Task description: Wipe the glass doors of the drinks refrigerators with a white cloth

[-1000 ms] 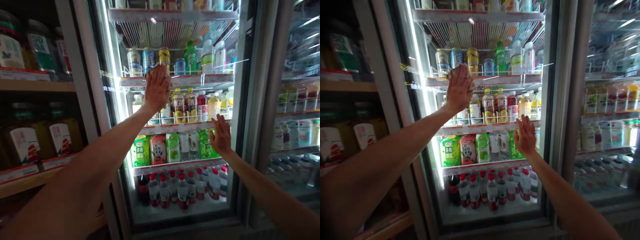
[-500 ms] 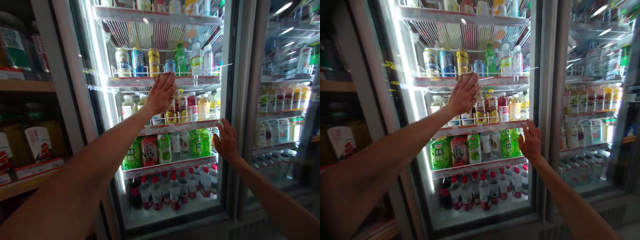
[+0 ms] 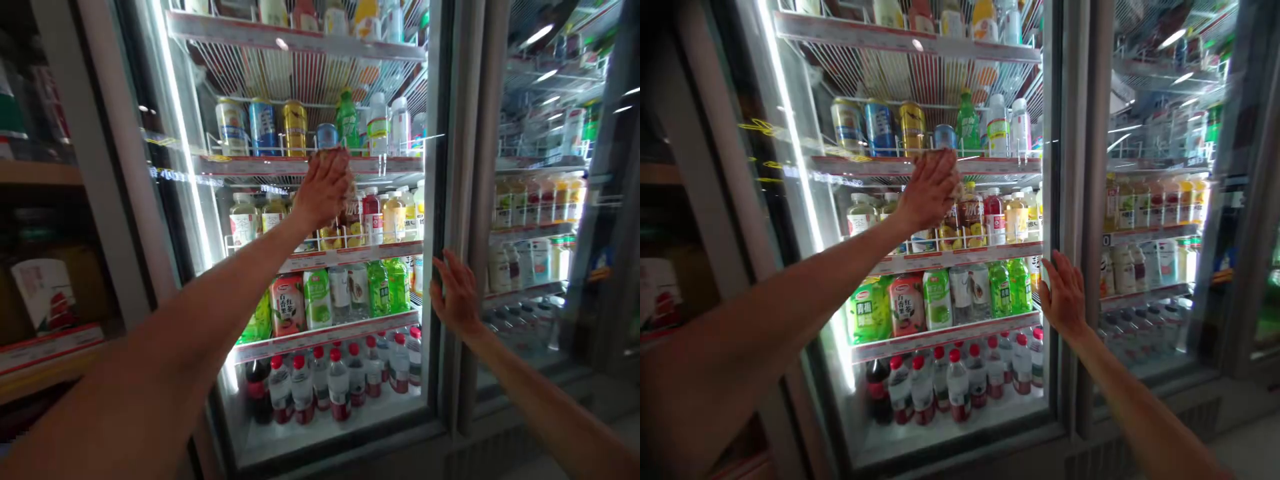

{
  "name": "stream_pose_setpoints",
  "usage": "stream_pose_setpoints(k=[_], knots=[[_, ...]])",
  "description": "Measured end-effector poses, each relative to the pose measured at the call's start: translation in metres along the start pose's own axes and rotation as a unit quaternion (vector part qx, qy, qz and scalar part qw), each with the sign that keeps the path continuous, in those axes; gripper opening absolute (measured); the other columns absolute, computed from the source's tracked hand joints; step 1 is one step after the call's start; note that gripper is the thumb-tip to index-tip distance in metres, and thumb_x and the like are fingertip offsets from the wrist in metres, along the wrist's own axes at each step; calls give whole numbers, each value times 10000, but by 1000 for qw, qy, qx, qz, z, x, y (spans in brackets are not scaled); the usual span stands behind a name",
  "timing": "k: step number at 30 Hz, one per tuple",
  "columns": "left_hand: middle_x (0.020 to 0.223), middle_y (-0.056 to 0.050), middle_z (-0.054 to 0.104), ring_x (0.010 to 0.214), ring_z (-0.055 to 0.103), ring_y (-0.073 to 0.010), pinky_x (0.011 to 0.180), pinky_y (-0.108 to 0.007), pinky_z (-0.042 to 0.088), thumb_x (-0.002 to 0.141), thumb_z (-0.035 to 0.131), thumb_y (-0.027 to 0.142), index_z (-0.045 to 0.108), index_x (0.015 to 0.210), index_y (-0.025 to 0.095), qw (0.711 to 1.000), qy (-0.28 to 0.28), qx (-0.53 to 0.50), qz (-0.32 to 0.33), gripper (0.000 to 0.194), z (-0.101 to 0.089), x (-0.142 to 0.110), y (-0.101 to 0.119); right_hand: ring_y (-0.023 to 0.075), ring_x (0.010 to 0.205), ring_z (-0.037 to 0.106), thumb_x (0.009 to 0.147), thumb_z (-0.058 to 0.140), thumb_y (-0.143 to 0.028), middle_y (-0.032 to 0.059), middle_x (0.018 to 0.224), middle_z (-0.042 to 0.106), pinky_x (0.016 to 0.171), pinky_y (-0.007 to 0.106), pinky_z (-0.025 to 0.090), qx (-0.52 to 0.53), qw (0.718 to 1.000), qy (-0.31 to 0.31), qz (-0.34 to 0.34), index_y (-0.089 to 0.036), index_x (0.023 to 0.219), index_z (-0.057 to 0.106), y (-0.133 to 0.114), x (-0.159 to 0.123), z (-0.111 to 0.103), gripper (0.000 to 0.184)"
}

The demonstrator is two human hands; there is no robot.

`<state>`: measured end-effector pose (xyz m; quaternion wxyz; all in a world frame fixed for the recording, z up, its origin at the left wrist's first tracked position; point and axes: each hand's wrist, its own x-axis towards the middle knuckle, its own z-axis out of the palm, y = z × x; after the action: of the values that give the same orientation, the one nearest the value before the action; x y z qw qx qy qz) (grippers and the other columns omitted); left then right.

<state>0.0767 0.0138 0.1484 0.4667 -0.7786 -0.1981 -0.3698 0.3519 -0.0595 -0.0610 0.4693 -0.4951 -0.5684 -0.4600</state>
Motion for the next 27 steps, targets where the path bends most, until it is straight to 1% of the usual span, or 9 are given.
stream_pose_setpoints(k=[2,6,8,10,13,15,19,22,27], knots=[[1490,-98,243,1405,85,-270,1141,-526,72,860,426,244,473,1231,150,999,-4,-4,31,386,7,-11,14,259,1314,373,847,432,-239,130,1421,390,1047,498,343,6,1000,-7,0,-213,1334,391,-1,-1,-1,489],[1459,-41,330,1375,238,-211,1156,-438,151,889,396,235,553,1142,197,953,-99,-23,284,300,31,-62,73,254,1297,399,846,433,-219,135,1409,404,1032,485,370,22,999,-20,-23,-214,1338,380,-10,-6,-2,496],[1451,2,348,1361,274,-177,1152,-388,184,892,400,237,574,1113,233,923,-119,-35,364,282,34,-72,82,249,1297,399,848,429,-213,131,1405,410,1036,485,368,31,998,-34,-34,-216,1342,377,-13,-8,-3,497],[1450,-3,350,1364,265,-174,1154,-386,170,888,405,234,564,1135,235,935,-111,-36,335,293,27,-63,68,247,1292,406,850,423,-212,121,1404,414,1035,491,371,45,997,-42,-35,-227,1348,374,-13,-8,-5,500],[1474,-93,288,1392,175,-237,1154,-457,106,871,424,238,461,1268,161,987,-60,-19,145,406,11,-34,32,242,1273,427,851,423,-210,110,1390,432,1017,482,403,86,995,-28,-37,-237,1351,379,-18,-1,-8,503],[1490,-115,240,1400,129,-250,1153,-467,105,859,422,217,361,1344,130,997,-36,-20,68,497,5,-24,20,227,1272,430,857,409,-193,98,1390,433,1018,456,420,128,991,-3,-44,-249,1361,368,-31,11,-9,509],[1479,-95,279,1390,189,-184,1153,-378,188,871,371,173,275,1388,118,994,-13,-41,99,528,11,-43,39,187,1312,381,882,339,-147,57,1426,385,1057,422,406,244,968,36,-53,-291,1397,292,-85,42,-3,536],[1471,-149,274,1390,187,-225,1147,-416,199,865,433,278,256,1388,58,999,27,-33,33,595,14,-68,52,179,1334,345,898,309,-172,43,1442,359,1080,434,388,310,949,27,-45,-298,1428,201,-130,64,15,556],[1456,-180,282,1385,187,-267,1130,-492,192,823,488,450,160,1429,82,999,-16,-15,45,782,-12,-114,19,231,1389,213,910,311,-254,28,1503,221,1108,523,303,312,949,41,14,-320,1448,68,-184,93,52,594]])
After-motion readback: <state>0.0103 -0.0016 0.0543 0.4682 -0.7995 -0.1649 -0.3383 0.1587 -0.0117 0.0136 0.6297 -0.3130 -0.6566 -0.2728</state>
